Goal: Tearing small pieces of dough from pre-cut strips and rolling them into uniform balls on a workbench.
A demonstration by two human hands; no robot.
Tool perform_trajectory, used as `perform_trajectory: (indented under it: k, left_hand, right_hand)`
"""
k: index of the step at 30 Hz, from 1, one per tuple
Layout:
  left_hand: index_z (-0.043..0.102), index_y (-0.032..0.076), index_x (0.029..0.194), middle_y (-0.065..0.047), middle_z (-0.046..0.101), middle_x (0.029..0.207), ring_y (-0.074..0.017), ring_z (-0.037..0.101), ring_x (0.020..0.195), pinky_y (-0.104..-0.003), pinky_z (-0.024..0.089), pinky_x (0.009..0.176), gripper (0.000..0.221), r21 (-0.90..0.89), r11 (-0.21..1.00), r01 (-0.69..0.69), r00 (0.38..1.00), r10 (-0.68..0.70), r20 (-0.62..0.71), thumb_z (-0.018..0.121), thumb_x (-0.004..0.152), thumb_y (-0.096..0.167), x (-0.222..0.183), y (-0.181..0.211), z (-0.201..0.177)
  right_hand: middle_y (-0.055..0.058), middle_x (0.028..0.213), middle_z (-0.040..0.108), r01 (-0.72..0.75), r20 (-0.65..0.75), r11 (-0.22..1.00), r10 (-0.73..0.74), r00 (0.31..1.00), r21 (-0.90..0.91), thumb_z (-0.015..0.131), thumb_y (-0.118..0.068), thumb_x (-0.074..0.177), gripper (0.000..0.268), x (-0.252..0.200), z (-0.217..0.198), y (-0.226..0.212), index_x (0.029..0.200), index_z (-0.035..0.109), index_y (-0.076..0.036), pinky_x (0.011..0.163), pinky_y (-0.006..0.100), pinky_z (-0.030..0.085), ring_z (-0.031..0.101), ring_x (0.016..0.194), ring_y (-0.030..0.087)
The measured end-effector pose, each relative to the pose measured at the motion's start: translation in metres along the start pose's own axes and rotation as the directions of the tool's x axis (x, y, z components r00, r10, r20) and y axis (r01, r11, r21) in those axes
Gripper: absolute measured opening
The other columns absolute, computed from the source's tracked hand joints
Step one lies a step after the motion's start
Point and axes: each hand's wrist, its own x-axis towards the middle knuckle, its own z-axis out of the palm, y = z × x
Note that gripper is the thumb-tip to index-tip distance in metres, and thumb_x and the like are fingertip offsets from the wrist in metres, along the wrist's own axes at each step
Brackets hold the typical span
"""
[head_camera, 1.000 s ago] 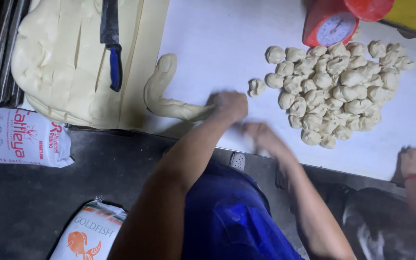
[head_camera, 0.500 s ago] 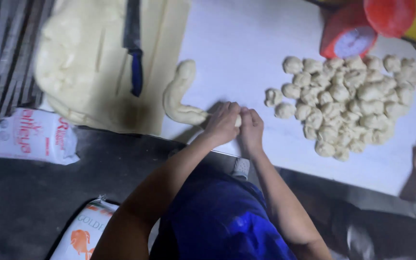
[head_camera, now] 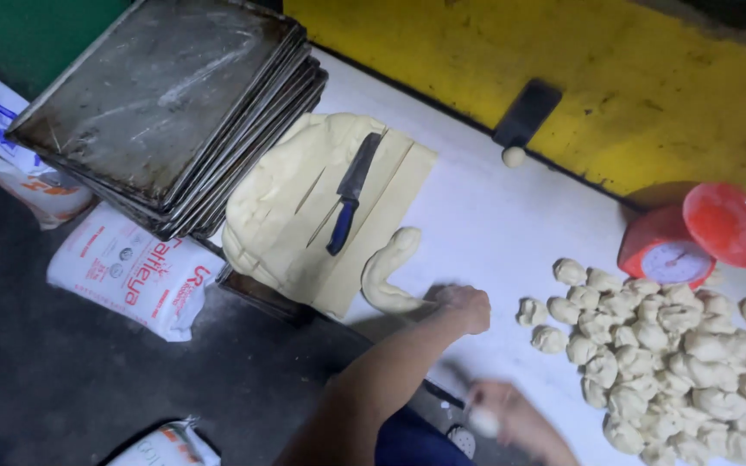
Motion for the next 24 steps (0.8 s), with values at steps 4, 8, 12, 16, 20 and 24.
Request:
perform_trajectory:
  k: [4, 8, 12, 16, 20, 24]
  left_hand:
    - [0.057, 0.016, 0.131, -0.014, 0.057, 0.134, -0.0358, 0.056, 0.124, -0.051, 0.051, 0.094, 0.058, -0.085, 0.986, -0.143, 0.983, 0.131, -0.128, 0.075, 0.078, 0.034, -0.004, -0.017, 0.041]
    - [0.057, 0.011, 0.135, -0.015, 0.059, 0.132, -0.0358, 0.054, 0.123, -0.054, 0.041, 0.104, 0.073, 0.037, 0.996, -0.080, 0.952, 0.087, -0.293, 0.083, 0.076, 0.045, -0.005, -0.053, 0.058]
    - [0.058, 0.010, 0.133, -0.014, 0.060, 0.134, -0.0368, 0.053, 0.129, -0.051, 0.039, 0.110, 0.061, -0.104, 0.980, -0.168, 0.967, 0.143, -0.212, 0.078, 0.085, 0.043, -0.052, -0.067, 0.026]
    - [0.056, 0.006, 0.125, -0.018, 0.059, 0.123, -0.0406, 0.058, 0.122, -0.053, 0.048, 0.099, 0.044, -0.389, 0.879, -0.276, 0.933, 0.147, -0.329, 0.067, 0.083, 0.014, -0.094, -0.095, 0.011]
    - [0.037, 0.009, 0.138, -0.021, 0.054, 0.131, -0.0419, 0.049, 0.134, -0.053, 0.039, 0.114, 0.057, -0.379, 0.882, -0.282, 0.932, 0.159, -0.325, 0.061, 0.089, 0.022, -0.070, -0.087, 0.034]
    - [0.037, 0.002, 0.143, -0.021, 0.071, 0.117, -0.0394, 0.069, 0.115, -0.058, 0.053, 0.095, 0.061, -0.139, 0.973, -0.183, 0.969, 0.155, -0.193, 0.055, 0.087, 0.019, -0.049, -0.054, 0.029]
  right_hand:
    - [0.000, 0.093, 0.070, 0.272, -0.202, 0.955, -0.291, 0.935, -0.116, 0.076, -0.044, 0.082, 0.037, -0.011, -0.023, 0.012, 0.103, 0.077, -0.013, 0.078, 0.030, 0.047, 0.061, 0.086, 0.013]
    - [0.017, 0.129, 0.070, 0.261, -0.759, 0.940, -0.333, 0.560, -0.220, 0.061, -0.034, 0.103, 0.042, 0.010, -0.048, -0.002, 0.126, 0.071, -0.001, 0.107, 0.037, 0.044, 0.062, 0.126, 0.026]
    - [0.017, 0.133, 0.068, 0.264, -0.597, 0.840, -0.527, 0.604, -0.474, 0.041, -0.018, 0.097, 0.046, 0.124, 0.018, 0.036, 0.131, 0.069, -0.006, 0.114, 0.044, 0.040, 0.059, 0.127, 0.033]
    - [0.004, 0.069, 0.057, 0.257, -0.611, 0.959, -0.135, 0.780, 0.116, 0.058, -0.036, 0.099, 0.031, 0.115, 0.095, -0.048, 0.079, 0.064, -0.014, 0.066, 0.034, 0.044, 0.053, 0.072, 0.018]
    - [0.016, 0.075, 0.067, 0.209, -0.655, 0.978, -0.171, 0.736, -0.021, 0.059, -0.031, 0.097, 0.021, 0.152, 0.092, -0.010, 0.096, 0.077, -0.019, 0.069, 0.045, 0.051, 0.066, 0.078, 0.030]
    - [0.030, 0.098, 0.071, 0.043, -0.583, 0.984, -0.138, 0.800, -0.174, 0.049, -0.039, 0.100, 0.039, 0.116, 0.056, -0.026, 0.102, 0.070, -0.006, 0.088, 0.058, 0.053, 0.068, 0.105, 0.048]
